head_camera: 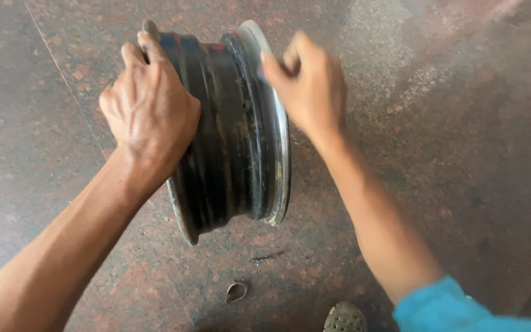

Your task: The person is sanding a dark, circular metal object, likely a wheel rim or pulley, using a small piece of sandpaper. They hold the object with their left hand and rub the sandpaper against the outer rim and inner grooves with their right hand. The person rotates the object periodically to access different sections of the surface.

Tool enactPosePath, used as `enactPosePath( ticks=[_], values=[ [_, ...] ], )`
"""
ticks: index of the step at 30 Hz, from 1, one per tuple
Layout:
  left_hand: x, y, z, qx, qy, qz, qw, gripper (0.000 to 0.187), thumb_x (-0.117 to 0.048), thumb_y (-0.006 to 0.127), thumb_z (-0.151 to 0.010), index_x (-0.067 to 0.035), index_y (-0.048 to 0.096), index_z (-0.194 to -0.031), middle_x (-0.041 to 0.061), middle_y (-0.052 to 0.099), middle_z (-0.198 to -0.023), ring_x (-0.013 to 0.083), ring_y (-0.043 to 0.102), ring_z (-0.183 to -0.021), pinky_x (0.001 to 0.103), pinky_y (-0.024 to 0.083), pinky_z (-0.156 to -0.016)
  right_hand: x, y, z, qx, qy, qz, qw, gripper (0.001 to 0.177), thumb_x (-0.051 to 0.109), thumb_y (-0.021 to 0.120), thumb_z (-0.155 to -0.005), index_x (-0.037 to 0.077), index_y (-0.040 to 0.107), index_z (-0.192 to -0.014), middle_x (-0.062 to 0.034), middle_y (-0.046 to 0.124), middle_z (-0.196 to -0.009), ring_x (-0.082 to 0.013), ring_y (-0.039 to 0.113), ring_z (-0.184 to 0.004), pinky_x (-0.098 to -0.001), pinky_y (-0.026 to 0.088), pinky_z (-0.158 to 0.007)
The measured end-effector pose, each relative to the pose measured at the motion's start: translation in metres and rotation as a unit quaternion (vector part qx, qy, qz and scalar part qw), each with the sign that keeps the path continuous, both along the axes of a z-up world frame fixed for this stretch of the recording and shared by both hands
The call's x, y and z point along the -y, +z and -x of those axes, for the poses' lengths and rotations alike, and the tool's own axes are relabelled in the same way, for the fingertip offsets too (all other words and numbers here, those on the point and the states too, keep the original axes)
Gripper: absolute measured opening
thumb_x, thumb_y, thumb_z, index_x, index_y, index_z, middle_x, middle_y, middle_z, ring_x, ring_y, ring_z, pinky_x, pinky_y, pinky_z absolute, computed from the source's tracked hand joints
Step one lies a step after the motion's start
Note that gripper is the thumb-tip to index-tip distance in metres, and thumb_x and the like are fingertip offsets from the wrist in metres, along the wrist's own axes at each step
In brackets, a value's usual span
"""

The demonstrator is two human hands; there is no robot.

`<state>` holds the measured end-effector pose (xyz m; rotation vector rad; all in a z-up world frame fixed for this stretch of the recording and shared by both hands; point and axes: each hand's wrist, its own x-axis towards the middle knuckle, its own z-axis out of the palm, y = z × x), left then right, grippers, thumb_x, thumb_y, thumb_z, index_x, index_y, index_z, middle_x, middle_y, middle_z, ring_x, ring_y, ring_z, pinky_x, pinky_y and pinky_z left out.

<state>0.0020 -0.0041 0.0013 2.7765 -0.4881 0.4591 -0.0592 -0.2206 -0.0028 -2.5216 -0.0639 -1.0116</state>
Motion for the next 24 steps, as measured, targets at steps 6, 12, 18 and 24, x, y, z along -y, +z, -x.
enactPosePath(
  ticks=[6,12,18,24],
  values=[
    [0.0,-0.01,-0.026,-0.002,-0.019,-0.009,1.0,0.071,-0.001,0.064,-0.079,0.018,0.041,-0.144,0.04,0.053,-0.126,0.0365,0.069,-0.07,0.045,0.057,-0.055,-0.017,-0.023,0.048,0.062,-0.01,0.044,0.997,0.036,0.02,0.079,-0.098,0.01,0.053,-0.075,-0.0012,0.06,-0.058,-0.0102,0.056,-0.048,-0.0285,0.04,-0.042],
    [-0.001,-0.016,-0.062,0.103,-0.06,0.035,0.992,0.066,-0.001,0.068,-0.075,0.014,0.054,-0.138,0.04,0.059,-0.124,0.0395,0.069,-0.072,0.047,0.058,-0.058,-0.03,-0.035,0.053,0.056,-0.042,0.006,0.998,0.037,0.021,0.08,-0.099,0.009,0.054,-0.076,-0.0015,0.058,-0.057,-0.012,0.051,-0.045,-0.03,0.037,-0.041],
    [-0.001,-0.012,-0.054,-0.018,-0.044,0.016,0.999,0.03,-0.004,0.061,-0.09,0.007,0.064,-0.118,0.032,0.069,-0.105,0.0427,0.071,-0.082,0.051,0.058,-0.07,-0.01,-0.028,0.02,0.057,-0.026,-0.006,0.998,0.037,0.02,0.084,-0.097,0.009,0.055,-0.076,-0.0005,0.062,-0.062,-0.01,0.053,-0.049,-0.0297,0.039,-0.042],
    [-0.001,-0.016,-0.06,0.176,-0.067,0.023,0.982,0.056,-0.004,0.069,-0.071,0.013,0.064,-0.124,0.036,0.066,-0.11,0.0419,0.072,-0.075,0.047,0.06,-0.063,-0.023,-0.043,0.054,0.047,0.008,-0.077,0.996,0.037,0.018,0.081,-0.098,0.01,0.053,-0.074,0.0006,0.059,-0.061,-0.0084,0.055,-0.051,-0.0278,0.04,-0.042]
  ],
)
